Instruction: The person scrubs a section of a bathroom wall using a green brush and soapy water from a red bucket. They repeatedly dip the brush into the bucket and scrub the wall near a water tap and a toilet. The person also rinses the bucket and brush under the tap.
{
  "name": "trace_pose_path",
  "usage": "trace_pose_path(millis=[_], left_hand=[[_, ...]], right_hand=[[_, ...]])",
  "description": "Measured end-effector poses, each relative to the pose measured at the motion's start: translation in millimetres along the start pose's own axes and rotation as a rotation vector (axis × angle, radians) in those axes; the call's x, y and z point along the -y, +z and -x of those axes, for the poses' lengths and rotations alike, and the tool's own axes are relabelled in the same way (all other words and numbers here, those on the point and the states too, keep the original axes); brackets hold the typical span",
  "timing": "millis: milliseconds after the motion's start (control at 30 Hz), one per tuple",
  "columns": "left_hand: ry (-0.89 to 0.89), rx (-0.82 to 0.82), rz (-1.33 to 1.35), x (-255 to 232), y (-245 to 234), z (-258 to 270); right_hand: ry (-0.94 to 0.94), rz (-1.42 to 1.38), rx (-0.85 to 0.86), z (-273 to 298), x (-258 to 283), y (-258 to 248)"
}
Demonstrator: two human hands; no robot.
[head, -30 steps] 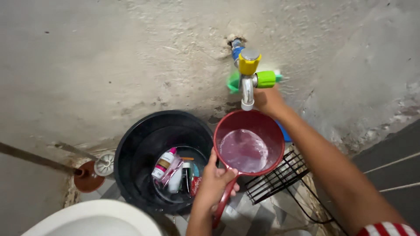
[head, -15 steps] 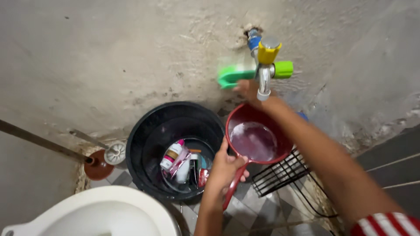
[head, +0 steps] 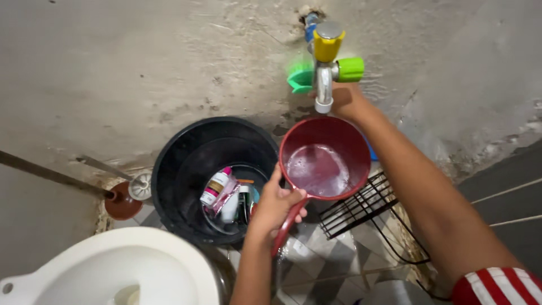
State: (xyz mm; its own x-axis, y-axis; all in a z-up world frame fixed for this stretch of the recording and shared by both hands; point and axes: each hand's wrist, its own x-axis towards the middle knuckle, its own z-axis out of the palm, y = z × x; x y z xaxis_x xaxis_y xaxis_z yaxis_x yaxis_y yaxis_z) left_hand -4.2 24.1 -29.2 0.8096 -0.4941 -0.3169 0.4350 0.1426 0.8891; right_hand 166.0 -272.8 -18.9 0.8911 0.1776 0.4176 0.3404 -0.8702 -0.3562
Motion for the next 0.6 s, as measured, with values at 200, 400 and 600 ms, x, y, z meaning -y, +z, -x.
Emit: trace_pose_path(millis=[200, 400, 600], left_hand=[[0.056, 0.015, 0.045, -8, 4, 2], [0.071, -0.036, -0.019, -58, -14, 20], [0.137, -0.225, -0.164, -107, -70, 60]], right_hand=[[0.334, 0.232, 0.070, 68, -75, -58], [0.426, 0.139, 0.123, 115, -74, -82], [0.292, 0.040, 0.309, 112, 57, -93]])
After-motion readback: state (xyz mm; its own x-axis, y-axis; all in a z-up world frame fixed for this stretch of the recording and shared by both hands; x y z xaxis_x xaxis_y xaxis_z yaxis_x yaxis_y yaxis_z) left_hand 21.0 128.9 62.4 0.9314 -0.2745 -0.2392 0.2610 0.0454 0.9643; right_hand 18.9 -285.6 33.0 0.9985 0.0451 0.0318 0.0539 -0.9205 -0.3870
